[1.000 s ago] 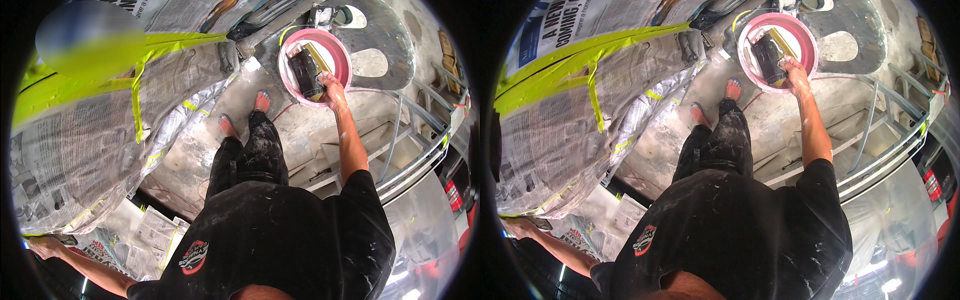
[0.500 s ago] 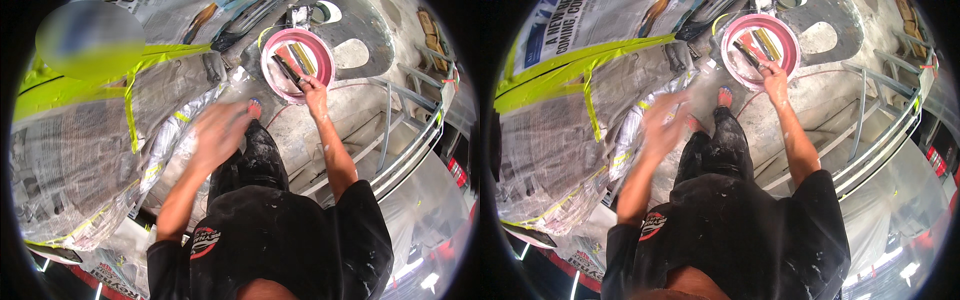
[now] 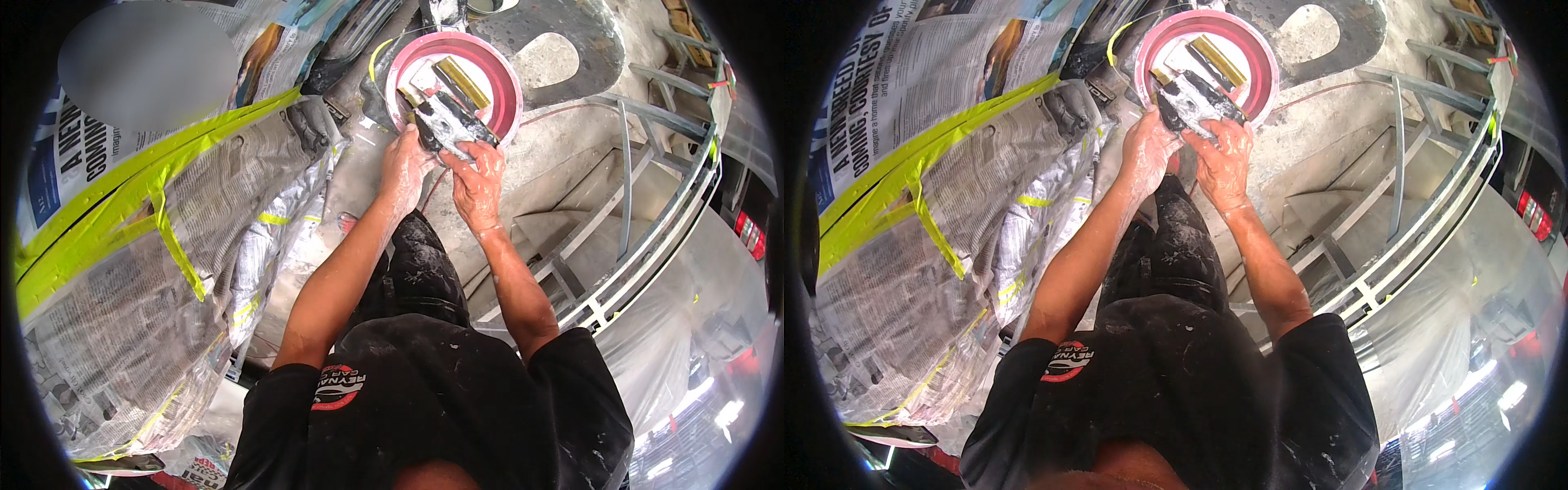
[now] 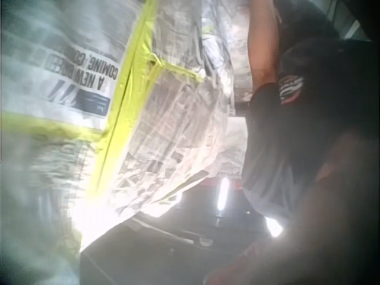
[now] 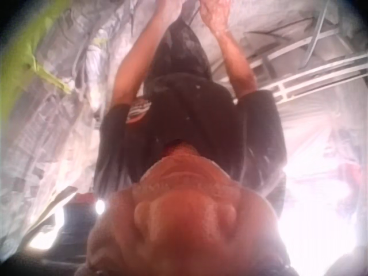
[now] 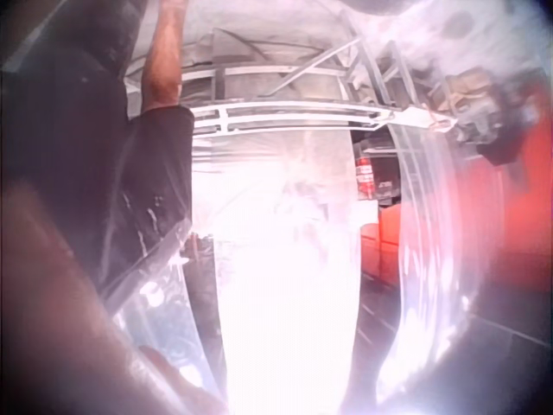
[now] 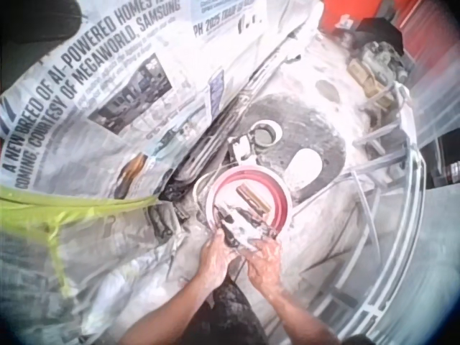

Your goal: The person sands the hood of a white car using a sanding block and water. They repeatedly rub the surface, dip the block in a bucket of water, and wipe the hood with a cloth.

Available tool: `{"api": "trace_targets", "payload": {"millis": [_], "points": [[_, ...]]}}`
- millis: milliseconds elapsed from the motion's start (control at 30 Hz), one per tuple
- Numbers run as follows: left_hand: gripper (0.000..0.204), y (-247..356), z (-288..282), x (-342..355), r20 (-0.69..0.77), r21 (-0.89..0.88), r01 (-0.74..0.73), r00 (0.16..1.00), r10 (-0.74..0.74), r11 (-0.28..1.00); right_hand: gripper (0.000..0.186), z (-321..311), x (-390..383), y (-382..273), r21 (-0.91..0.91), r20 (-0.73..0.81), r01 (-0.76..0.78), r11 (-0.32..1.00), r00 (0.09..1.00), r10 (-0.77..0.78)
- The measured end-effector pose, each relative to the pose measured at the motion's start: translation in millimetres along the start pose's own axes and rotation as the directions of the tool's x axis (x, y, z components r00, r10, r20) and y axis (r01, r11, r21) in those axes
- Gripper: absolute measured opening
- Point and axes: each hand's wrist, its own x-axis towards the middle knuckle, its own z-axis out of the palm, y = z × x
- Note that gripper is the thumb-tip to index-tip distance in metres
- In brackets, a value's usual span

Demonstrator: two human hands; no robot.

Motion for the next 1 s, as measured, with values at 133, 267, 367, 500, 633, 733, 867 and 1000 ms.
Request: {"api": "trace_targets", "payload": {"millis": [133,267,367,500,633,733,867,1000], "points": [[0.036,-6.2,-4.9,0.8,-0.009,0.190,-0.059,0.998,0.062,0.980,0.046,-10.9,3.2,-2.2,-0.017,0.057,0.023,1.000,0.998,-0.022],[0.040,-2.7,-6.8,1.4,-0.043,0.239,-0.064,0.996,0.076,0.969,0.048,-20.4,3.6,-4.4,0.384,0.054,-0.229,0.894,0.973,0.226],[0.045,5.0,6.2,-5.6,-0.070,0.413,-0.093,0.989,0.133,0.906,0.035,-23.3,4.6,0.3,0.490,0.051,-0.340,0.803,0.930,0.363],[0.032,-2.9,-4.4,-3.7,0.137,0.811,-0.305,0.929,0.345,0.499,0.037,-31.6,34.1,-22.7,0.577,0.102,-0.428,0.695,0.883,0.459],[0.030,2.5,5.6,-17.1,0.203,0.853,-0.340,0.915,0.348,0.397,0.058,-20.3,45.4,-6.4,0.606,0.113,-0.509,0.611,0.815,0.568],[0.029,5.1,4.5,-18.6,0.283,0.813,-0.444,0.867,0.410,0.378,0.065,-25.0,49.3,3.6,0.778,0.272,-0.538,0.323,0.753,0.599],[0.028,26.0,10.0,-24.5,0.317,0.747,-0.494,0.853,0.415,0.445,0.030,-41.7,48.4,27.2,0.765,0.396,-0.585,0.270,0.757,0.521],[0.029,34.8,4.1,-25.6,0.270,0.744,-0.458,0.872,0.408,0.487,0.015,-55.0,53.9,23.5,0.796,0.375,-0.535,0.282,0.802,0.465]]}}
